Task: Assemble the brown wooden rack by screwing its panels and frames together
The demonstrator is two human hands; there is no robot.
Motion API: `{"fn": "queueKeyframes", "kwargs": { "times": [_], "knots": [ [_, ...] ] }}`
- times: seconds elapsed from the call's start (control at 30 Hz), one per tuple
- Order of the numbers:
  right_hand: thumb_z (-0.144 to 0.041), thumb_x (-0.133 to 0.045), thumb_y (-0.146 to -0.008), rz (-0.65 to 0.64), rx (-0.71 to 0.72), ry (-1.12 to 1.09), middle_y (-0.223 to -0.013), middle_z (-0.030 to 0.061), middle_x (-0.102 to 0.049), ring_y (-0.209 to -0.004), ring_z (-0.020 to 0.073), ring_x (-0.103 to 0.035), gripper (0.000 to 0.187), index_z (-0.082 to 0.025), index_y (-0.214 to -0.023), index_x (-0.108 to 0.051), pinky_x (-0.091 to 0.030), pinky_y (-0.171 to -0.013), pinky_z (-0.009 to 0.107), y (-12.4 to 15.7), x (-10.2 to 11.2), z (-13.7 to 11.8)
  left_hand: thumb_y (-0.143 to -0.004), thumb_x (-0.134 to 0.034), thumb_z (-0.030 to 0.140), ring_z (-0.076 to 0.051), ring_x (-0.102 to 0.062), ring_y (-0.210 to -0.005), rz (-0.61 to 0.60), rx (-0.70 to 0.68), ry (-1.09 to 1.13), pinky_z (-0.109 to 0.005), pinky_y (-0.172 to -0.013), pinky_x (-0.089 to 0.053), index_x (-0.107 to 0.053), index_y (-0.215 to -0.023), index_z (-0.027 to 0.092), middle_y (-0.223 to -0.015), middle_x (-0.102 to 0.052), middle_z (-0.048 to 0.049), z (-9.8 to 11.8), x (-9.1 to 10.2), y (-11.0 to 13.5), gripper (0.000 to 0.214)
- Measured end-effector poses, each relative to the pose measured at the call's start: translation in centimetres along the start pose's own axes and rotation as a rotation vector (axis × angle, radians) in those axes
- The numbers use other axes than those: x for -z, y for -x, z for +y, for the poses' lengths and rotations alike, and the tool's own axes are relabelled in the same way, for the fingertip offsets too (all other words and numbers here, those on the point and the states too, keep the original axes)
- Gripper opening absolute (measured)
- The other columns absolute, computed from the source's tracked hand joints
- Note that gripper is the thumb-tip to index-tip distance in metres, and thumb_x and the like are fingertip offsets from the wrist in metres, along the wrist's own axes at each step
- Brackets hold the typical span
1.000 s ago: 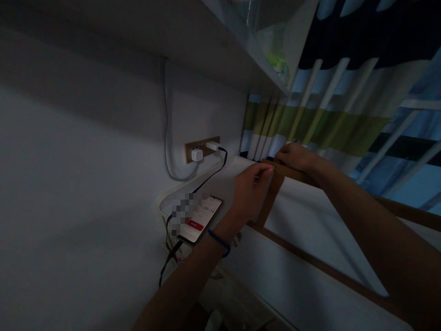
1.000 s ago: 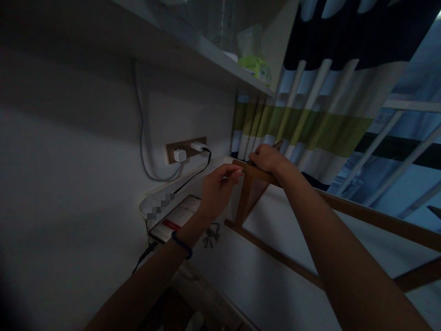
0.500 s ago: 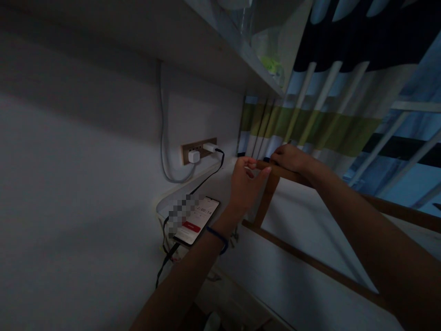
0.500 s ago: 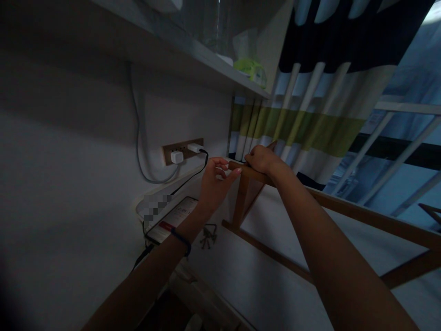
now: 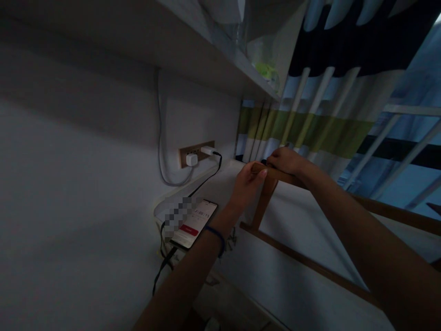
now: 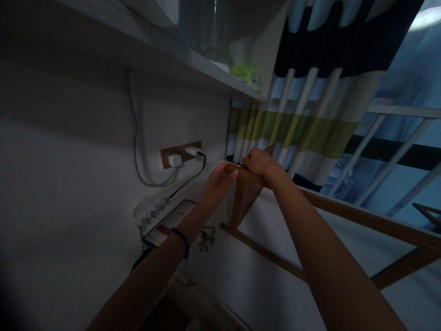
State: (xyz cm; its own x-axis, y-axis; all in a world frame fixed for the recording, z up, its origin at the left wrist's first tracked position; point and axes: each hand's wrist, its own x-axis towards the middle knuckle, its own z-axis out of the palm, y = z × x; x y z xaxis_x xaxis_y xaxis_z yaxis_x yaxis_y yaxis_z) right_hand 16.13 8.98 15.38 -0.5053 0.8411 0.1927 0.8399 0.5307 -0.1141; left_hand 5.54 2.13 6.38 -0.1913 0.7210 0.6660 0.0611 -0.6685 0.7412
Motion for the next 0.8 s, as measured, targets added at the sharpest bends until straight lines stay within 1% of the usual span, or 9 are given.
{"fn": "queueKeyframes", "kwargs": {
  "times": [0.13, 0.23, 0.37, 0.57, 0.7, 0.8],
  "knots": [
    [-0.024, -0.040, -0.079, 0.006, -0.008, 0.004, -0.077, 0.0119, -0.063, -0.072, 0.0183, -0.057, 0.027, -0.011, -0.074, -0.063, -0.038, -0.058, 0.025, 0.1, 0.0, 0.0, -0.076, -0.053, 0.031, -0.009, -0.051, -0.070, -0.026, 0.011, 0.093, -0.020, -0.066, -0.041, -0.052, -0.086, 0.015, -0.075, -0.053, 0.0005, -0.2, 0.0, 0.1, 0.019],
    [-0.024, -0.040, -0.079, 0.010, -0.013, 0.005, -0.077, 0.0116, -0.063, -0.072, 0.0184, -0.057, 0.027, -0.012, -0.074, -0.063, -0.038, -0.058, 0.025, 0.2, 0.0, -0.1, -0.076, -0.053, 0.031, -0.009, -0.052, -0.073, -0.010, 0.029, 0.119, -0.021, -0.069, -0.042, -0.052, -0.087, 0.015, -0.077, -0.054, -0.0001, -0.2, 0.0, 0.1, 0.019],
    [-0.026, -0.040, -0.080, 0.021, -0.016, 0.003, -0.078, 0.0114, -0.064, -0.073, 0.0187, -0.057, 0.028, -0.013, -0.076, -0.064, -0.039, -0.061, 0.025, 0.2, 0.0, -0.1, -0.078, -0.051, 0.031, -0.010, -0.053, -0.072, 0.028, 0.004, 0.040, -0.021, -0.068, -0.043, -0.052, -0.085, 0.015, -0.077, -0.055, -0.0012, 0.0, -0.3, 0.3, 0.018],
    [-0.030, -0.037, -0.083, 0.031, -0.008, 0.012, -0.081, 0.0124, -0.064, -0.075, 0.0197, -0.058, 0.033, -0.012, -0.081, -0.064, -0.039, -0.064, 0.026, 0.2, 0.0, -0.2, -0.077, -0.052, 0.033, -0.012, -0.055, -0.076, 0.171, -0.010, -0.131, -0.025, -0.072, -0.045, -0.051, -0.094, 0.016, -0.087, -0.058, -0.0040, 0.1, -1.0, 0.9, 0.023],
    [-0.028, -0.037, -0.082, 0.033, 0.002, 0.027, -0.085, 0.0128, -0.064, -0.079, 0.0201, -0.058, 0.032, -0.012, -0.081, -0.065, -0.040, -0.066, 0.026, 0.5, 0.1, -0.4, -0.078, -0.052, 0.034, -0.012, -0.055, -0.073, 0.179, -0.026, -0.191, -0.025, -0.069, -0.046, -0.052, -0.092, 0.017, -0.086, -0.059, -0.0037, -0.1, -0.9, 0.8, 0.023],
    [-0.025, -0.038, -0.081, 0.036, -0.009, 0.040, -0.087, 0.0135, -0.064, -0.081, 0.0208, -0.058, 0.031, -0.011, -0.083, -0.065, -0.040, -0.065, 0.026, 0.6, 0.2, -0.6, -0.077, -0.053, 0.034, -0.011, -0.056, -0.073, 0.123, -0.016, -0.226, -0.024, -0.068, -0.046, -0.052, -0.093, 0.017, -0.085, -0.059, -0.0036, -0.2, -0.5, 0.7, 0.024]
  ]
}}
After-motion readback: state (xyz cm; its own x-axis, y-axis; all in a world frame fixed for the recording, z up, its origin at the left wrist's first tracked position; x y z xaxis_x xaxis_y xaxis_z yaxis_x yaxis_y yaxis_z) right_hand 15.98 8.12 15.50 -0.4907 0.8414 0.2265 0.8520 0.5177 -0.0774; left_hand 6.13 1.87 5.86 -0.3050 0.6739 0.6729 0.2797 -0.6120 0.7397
